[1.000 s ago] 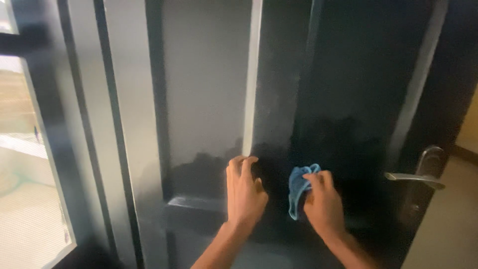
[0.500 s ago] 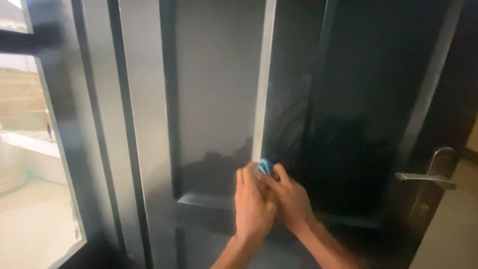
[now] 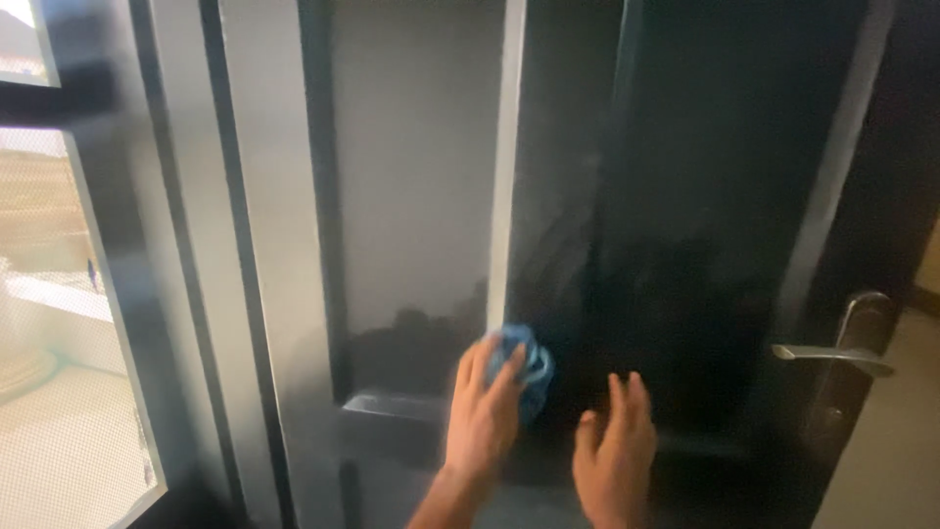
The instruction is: Wiping a dark wooden door and its handle with a blue cloth.
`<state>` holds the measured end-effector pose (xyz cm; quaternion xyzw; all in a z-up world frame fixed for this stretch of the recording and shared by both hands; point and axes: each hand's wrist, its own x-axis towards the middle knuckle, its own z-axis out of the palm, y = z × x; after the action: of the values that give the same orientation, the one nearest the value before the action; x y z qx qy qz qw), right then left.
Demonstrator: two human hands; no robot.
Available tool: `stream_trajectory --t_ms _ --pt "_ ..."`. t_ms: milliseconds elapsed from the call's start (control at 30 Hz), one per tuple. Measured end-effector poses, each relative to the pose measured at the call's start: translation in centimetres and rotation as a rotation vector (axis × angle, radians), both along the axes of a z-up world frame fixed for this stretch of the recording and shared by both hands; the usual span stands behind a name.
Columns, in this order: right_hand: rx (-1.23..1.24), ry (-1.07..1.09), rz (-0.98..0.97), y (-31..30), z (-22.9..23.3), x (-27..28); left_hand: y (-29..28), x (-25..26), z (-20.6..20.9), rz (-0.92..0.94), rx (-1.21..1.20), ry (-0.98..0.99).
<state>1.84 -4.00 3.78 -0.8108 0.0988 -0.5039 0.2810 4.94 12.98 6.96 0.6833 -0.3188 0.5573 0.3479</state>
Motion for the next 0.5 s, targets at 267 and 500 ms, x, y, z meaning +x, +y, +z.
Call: stream_trajectory --t_ms 267,500 --pt "-0.567 0.223 -0.083 -2.1 -7.0 2.1 -1.2 -1.2 1.8 -0.064 -0.107 0.232" --pt "-0.623 -0.034 0.008 -2.9 -9.0 3.3 -3.3 -1.7 9.8 0.38 -0.325 -0.101"
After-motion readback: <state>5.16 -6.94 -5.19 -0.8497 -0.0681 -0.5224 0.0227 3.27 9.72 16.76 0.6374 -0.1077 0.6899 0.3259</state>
